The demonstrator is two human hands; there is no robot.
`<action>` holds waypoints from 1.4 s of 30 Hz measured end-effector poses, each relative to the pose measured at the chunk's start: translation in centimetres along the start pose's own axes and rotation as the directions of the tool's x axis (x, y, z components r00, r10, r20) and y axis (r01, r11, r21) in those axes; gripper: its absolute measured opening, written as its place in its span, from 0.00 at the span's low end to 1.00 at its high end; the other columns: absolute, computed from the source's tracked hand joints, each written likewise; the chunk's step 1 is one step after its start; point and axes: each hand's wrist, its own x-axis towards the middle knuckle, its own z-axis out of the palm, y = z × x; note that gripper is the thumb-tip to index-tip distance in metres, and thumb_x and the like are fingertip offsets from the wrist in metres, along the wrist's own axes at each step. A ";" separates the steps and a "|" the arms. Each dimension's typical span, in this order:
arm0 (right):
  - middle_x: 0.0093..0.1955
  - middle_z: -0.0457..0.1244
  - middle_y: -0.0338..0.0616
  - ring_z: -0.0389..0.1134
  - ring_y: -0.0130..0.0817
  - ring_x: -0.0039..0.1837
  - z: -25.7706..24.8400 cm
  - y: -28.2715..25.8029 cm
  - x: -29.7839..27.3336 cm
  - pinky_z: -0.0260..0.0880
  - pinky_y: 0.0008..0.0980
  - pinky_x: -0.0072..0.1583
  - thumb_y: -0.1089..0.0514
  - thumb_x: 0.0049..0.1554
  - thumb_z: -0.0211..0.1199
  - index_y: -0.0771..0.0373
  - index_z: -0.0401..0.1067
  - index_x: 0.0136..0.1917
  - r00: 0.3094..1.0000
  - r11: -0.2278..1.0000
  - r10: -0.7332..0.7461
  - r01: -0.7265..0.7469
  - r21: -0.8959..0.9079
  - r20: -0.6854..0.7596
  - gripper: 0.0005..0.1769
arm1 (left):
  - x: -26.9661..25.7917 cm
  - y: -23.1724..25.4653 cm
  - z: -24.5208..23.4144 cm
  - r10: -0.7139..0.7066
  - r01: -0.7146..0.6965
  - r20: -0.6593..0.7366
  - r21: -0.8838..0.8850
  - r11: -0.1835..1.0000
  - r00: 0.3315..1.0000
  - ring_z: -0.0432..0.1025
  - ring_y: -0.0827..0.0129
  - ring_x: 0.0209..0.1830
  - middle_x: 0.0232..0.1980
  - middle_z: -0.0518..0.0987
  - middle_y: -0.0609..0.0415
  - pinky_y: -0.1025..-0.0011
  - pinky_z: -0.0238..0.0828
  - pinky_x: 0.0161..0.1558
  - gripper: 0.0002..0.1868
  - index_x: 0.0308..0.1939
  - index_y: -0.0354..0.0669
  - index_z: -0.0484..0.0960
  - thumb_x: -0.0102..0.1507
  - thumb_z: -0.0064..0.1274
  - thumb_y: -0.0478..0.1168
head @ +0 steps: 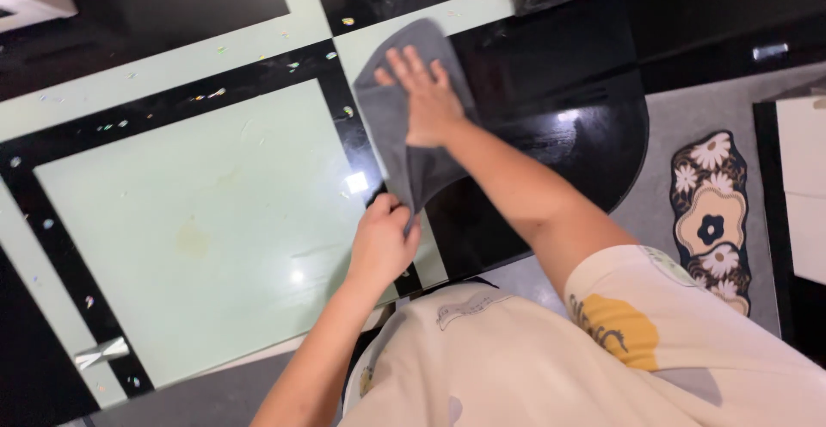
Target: Wipe down a glass dining table with a damp cloth and سپس rinse the cloth in the sink.
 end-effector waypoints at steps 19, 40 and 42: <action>0.83 0.55 0.40 0.51 0.50 0.86 10.2 14.4 -27.2 0.58 0.46 0.81 0.71 0.53 0.48 0.71 0.69 0.70 0.820 0.943 0.326 -0.246 0.224 -0.471 0.31 | -2.4 1.3 12.5 0.228 -0.164 0.296 -0.227 0.960 0.928 0.76 0.38 0.42 0.36 0.79 0.35 0.46 0.70 0.42 0.12 0.51 0.43 0.66 0.65 0.44 0.28; 0.87 0.23 0.51 0.19 0.65 0.85 4.9 -26.1 8.8 0.30 0.71 0.77 0.20 0.55 0.57 0.41 0.43 0.85 0.957 0.949 0.289 -0.284 0.135 -0.015 0.55 | -11.3 -13.3 -9.1 -0.456 0.434 -0.285 -0.138 0.890 0.843 0.74 0.35 0.39 0.36 0.80 0.34 0.45 0.68 0.40 0.14 0.49 0.42 0.71 0.60 0.48 0.28; 0.86 0.26 0.44 0.21 0.60 0.85 1.8 -28.0 9.6 0.30 0.70 0.77 0.21 0.52 0.58 0.36 0.50 0.83 0.995 0.997 -0.036 0.030 0.068 0.094 0.51 | -11.2 -13.2 -9.6 -0.454 0.431 -0.320 -0.145 0.891 0.832 0.75 0.35 0.39 0.37 0.80 0.35 0.46 0.69 0.40 0.13 0.48 0.42 0.71 0.60 0.47 0.27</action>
